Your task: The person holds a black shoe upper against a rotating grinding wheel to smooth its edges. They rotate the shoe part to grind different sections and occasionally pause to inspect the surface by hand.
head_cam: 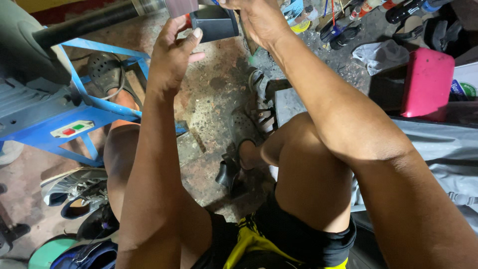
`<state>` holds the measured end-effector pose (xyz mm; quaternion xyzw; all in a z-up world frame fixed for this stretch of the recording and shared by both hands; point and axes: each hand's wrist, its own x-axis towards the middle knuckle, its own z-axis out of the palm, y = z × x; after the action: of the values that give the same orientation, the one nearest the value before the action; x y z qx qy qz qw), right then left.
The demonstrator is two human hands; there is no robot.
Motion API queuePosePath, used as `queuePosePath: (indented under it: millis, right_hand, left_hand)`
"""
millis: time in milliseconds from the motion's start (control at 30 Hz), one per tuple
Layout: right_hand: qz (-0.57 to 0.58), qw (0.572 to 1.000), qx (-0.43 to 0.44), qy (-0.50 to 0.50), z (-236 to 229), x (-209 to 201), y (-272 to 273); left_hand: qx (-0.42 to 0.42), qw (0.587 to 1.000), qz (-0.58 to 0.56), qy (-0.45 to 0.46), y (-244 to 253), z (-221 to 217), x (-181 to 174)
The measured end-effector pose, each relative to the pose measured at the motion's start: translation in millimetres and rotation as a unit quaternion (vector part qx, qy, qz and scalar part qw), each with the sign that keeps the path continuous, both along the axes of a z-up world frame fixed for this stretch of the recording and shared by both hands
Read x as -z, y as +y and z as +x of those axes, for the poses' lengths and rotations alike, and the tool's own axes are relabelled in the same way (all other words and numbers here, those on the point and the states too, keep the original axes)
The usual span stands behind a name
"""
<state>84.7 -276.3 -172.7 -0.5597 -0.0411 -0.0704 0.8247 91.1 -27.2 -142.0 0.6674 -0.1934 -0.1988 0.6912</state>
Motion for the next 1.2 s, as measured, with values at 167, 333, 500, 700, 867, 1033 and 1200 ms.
queuePosePath:
  millis: [167,333,500,700,867,1033,1200]
  right_hand:
    - [-0.008,1.000,0.001,-0.014,-1,-1,1]
    - [-0.009,1.000,0.008,-0.013,-4,-4,2]
    - [-0.010,1.000,-0.004,-0.017,-6,-5,2]
    - [-0.062,0.998,0.004,-0.005,-17,-13,3]
    - [-0.044,0.999,0.002,-0.011,-22,-16,6]
    - [-0.027,1.000,-0.001,-0.011,-23,-19,8]
    - [-0.020,1.000,0.007,-0.010,-29,-27,12]
  left_hand:
    - [0.006,1.000,-0.006,-0.004,1,-2,1]
    - [0.004,1.000,-0.001,-0.001,2,-2,4]
    - [0.008,1.000,-0.017,-0.005,2,-1,6]
    - [0.013,1.000,-0.012,-0.001,5,-8,-1]
    - [0.016,1.000,-0.010,-0.012,7,-11,-4]
    - [0.012,1.000,0.001,-0.012,8,-11,-3]
    - [0.016,1.000,-0.006,-0.013,9,-13,-5]
